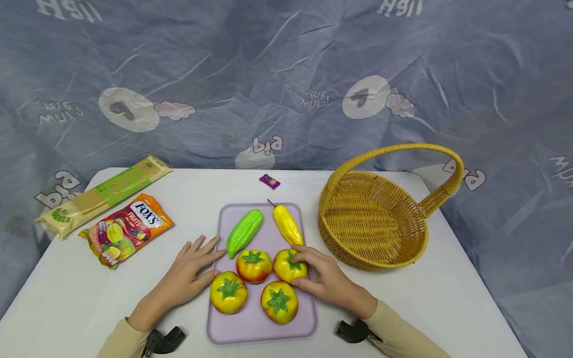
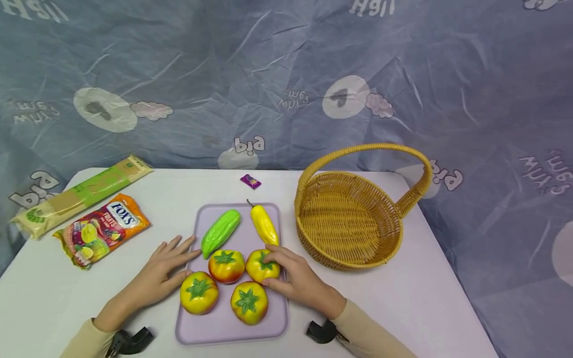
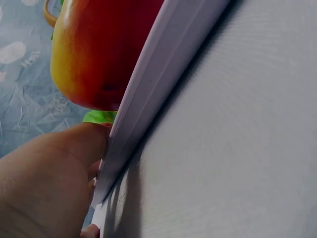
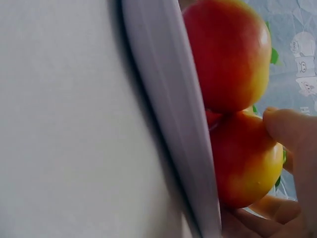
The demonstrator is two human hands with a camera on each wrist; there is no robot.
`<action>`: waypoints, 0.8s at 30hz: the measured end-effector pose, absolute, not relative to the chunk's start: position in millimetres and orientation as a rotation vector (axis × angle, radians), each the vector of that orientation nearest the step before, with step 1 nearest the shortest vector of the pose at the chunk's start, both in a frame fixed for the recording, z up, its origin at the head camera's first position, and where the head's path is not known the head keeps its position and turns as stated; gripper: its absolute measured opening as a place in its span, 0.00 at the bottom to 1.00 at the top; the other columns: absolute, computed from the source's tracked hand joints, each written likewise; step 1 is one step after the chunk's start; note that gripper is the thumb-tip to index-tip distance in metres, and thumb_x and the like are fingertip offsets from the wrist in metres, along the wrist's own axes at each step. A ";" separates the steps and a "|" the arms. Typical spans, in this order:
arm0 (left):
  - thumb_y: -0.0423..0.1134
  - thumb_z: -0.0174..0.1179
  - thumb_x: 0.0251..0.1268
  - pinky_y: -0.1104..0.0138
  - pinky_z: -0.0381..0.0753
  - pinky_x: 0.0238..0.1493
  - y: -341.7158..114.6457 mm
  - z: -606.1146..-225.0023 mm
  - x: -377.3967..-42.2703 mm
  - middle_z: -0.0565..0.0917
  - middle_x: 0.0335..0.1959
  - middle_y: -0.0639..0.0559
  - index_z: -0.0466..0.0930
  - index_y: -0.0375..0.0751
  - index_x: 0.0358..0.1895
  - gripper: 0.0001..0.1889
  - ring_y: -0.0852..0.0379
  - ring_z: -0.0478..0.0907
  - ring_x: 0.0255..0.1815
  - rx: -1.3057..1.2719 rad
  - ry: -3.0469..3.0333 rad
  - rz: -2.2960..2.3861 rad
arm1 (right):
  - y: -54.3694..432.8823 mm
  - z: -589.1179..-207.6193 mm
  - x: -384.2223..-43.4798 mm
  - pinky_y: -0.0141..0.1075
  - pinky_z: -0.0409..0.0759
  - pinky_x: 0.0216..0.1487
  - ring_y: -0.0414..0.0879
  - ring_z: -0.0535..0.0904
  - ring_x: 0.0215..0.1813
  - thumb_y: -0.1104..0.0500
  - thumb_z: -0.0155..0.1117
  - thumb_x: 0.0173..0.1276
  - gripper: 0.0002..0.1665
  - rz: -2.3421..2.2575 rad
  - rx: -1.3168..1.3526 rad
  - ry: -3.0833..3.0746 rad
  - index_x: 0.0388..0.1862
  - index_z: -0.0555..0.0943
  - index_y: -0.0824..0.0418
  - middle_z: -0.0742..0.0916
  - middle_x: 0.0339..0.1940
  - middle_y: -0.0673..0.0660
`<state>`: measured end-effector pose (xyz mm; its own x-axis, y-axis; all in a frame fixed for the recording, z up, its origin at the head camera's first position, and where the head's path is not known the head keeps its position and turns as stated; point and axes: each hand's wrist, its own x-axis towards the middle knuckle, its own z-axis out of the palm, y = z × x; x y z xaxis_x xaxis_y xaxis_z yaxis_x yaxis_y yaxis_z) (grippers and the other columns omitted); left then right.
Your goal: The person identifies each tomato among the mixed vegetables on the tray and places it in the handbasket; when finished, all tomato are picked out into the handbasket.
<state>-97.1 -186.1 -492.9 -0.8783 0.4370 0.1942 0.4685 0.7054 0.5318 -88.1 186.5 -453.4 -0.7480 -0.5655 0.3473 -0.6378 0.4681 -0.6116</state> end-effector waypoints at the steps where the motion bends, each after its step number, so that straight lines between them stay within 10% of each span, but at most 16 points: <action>1: 0.45 0.66 0.67 0.27 0.51 0.73 -186.2 -492.7 -97.0 0.69 0.78 0.43 0.81 0.51 0.66 0.24 0.27 0.58 0.79 -0.756 -2.846 -0.916 | 185.8 -454.2 -88.0 0.41 0.77 0.71 0.58 0.80 0.68 0.59 0.77 0.61 0.21 1.176 1.068 -2.601 0.51 0.80 0.55 0.82 0.67 0.66; 24: 0.45 0.67 0.67 0.26 0.50 0.72 -185.1 -494.0 -95.6 0.70 0.77 0.43 0.82 0.51 0.65 0.23 0.26 0.58 0.78 -0.736 -2.828 -0.953 | 181.1 -462.3 -80.2 0.41 0.81 0.66 0.53 0.81 0.65 0.62 0.76 0.48 0.25 1.133 1.044 -2.503 0.50 0.87 0.51 0.84 0.64 0.64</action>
